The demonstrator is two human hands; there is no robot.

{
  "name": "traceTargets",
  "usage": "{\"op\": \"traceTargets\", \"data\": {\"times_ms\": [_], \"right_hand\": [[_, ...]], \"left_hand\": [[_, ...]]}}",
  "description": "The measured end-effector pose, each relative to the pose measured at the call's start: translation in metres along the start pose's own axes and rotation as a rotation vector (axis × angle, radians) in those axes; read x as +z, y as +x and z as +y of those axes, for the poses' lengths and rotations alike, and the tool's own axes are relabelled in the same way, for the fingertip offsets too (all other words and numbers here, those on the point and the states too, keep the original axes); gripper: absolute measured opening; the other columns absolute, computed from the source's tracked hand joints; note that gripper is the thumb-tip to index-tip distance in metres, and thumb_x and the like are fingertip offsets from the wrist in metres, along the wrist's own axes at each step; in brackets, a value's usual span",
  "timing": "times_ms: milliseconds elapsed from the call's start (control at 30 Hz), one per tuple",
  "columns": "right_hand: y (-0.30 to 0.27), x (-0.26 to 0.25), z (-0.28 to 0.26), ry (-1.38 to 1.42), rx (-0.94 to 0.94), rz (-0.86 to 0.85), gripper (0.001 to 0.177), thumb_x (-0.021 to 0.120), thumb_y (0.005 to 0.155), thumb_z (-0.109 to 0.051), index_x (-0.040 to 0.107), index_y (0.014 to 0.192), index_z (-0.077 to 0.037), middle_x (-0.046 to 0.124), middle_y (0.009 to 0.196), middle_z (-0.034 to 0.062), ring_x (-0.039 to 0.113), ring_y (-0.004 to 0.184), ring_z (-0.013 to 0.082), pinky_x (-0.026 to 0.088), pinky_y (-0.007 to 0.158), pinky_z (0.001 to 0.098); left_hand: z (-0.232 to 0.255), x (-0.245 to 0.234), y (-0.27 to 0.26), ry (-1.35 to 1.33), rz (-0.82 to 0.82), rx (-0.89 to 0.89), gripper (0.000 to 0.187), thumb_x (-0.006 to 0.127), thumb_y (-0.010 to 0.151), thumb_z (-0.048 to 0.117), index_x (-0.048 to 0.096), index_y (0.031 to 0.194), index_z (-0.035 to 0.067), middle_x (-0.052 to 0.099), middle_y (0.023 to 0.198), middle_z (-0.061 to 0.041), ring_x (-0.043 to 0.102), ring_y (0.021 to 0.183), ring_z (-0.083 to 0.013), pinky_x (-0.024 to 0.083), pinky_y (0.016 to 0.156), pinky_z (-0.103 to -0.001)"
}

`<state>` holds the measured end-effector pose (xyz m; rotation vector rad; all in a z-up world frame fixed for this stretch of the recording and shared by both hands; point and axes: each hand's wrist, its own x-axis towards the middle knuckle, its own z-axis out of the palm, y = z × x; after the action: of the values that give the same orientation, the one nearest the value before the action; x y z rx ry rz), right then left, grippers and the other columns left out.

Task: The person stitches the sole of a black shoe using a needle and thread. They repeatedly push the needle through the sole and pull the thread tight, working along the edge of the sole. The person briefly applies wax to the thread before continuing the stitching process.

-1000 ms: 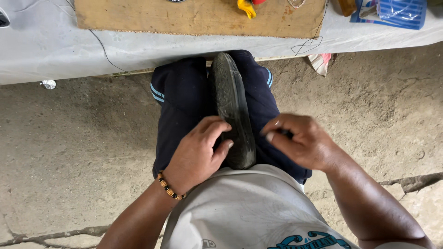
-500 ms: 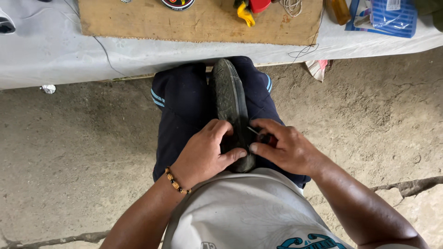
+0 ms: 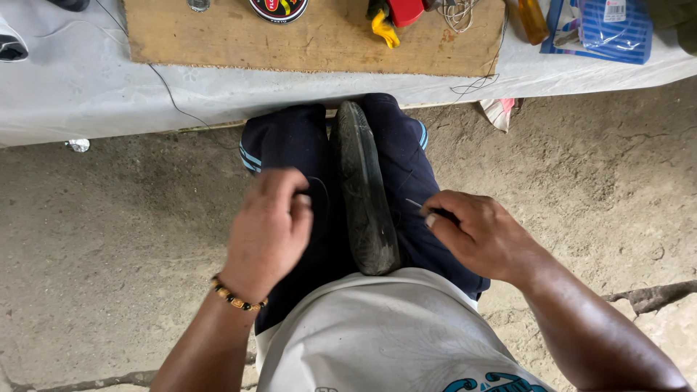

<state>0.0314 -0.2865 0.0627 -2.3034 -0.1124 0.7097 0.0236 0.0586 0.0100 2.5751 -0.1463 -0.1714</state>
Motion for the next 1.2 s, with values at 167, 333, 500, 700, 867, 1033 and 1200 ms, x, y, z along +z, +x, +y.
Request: {"op": "traceTargets", "data": {"times_ms": [167,333,500,700,867,1033,1200], "right_hand": [[-0.010,-0.015,-0.015,0.193,0.026,-0.105,0.041,0.062,0.106,-0.014,0.079,0.143,-0.008,0.089,0.091,0.0234,0.089,0.071,0.0328,0.073,0.071,0.0508],[-0.010,-0.006,-0.001,0.211,0.035,-0.119,0.037,0.060,0.107,-0.015,0.082,0.135,-0.005,0.089,0.086,0.0226,0.090,0.069,0.0315,0.075,0.069,0.0476],[-0.018,-0.001,0.002,0.278,-0.102,-0.142,0.038,0.073,0.103,-0.013,0.079,0.139,-0.003,0.091,0.101,0.0248,0.093,0.090,0.0402,0.073,0.078,0.0540],[-0.016,0.013,0.015,0.271,-0.126,-0.098,0.033,0.074,0.102,-0.012,0.080,0.133,-0.004,0.090,0.101,0.0212,0.091,0.095,0.0376,0.071,0.084,0.0534],[-0.012,0.017,0.022,0.204,-0.138,-0.056,0.034,0.080,0.100,-0.015,0.077,0.132,-0.005,0.089,0.101,0.0198,0.089,0.098,0.0396,0.071,0.085,0.0537],[-0.008,0.017,0.017,0.180,-0.133,-0.043,0.030,0.083,0.098,-0.015,0.079,0.127,-0.007,0.089,0.096,0.0182,0.089,0.094,0.0398,0.070,0.082,0.0525],[-0.006,0.009,0.000,0.116,-0.151,-0.032,0.024,0.083,0.096,-0.012,0.084,0.120,-0.010,0.087,0.091,0.0177,0.089,0.088,0.0390,0.070,0.078,0.0498]], "left_hand": [[0.024,-0.015,-0.005,0.029,0.164,0.166,0.067,0.084,0.090,0.011,0.066,0.155,0.009,0.062,0.149,-0.028,0.061,0.146,-0.0549,0.050,0.123,-0.062],[0.047,0.007,-0.011,-0.410,-0.260,0.164,0.047,0.085,0.099,0.020,0.066,0.141,0.015,0.064,0.146,-0.018,0.074,0.129,-0.0470,0.065,0.101,-0.057],[0.043,0.021,0.004,-0.558,-0.605,-0.042,0.049,0.089,0.099,0.038,0.065,0.128,0.007,0.076,0.103,-0.020,0.083,0.098,-0.0470,0.066,0.077,-0.054],[0.041,0.023,0.010,-0.689,-0.678,-0.143,0.048,0.093,0.096,0.037,0.069,0.125,0.008,0.082,0.095,-0.017,0.082,0.089,-0.0345,0.065,0.074,-0.047],[0.038,0.031,0.009,-0.695,-0.652,-0.147,0.047,0.095,0.094,0.038,0.071,0.122,0.009,0.083,0.092,-0.015,0.081,0.083,-0.0302,0.064,0.070,-0.044],[0.037,0.034,0.011,-0.697,-0.646,-0.148,0.049,0.096,0.093,0.040,0.071,0.121,0.007,0.083,0.091,-0.016,0.081,0.082,-0.0292,0.064,0.069,-0.043],[0.040,0.031,0.014,-0.657,-0.696,-0.174,0.052,0.095,0.094,0.042,0.070,0.124,0.009,0.084,0.092,-0.013,0.082,0.083,-0.0300,0.066,0.069,-0.042]]}}
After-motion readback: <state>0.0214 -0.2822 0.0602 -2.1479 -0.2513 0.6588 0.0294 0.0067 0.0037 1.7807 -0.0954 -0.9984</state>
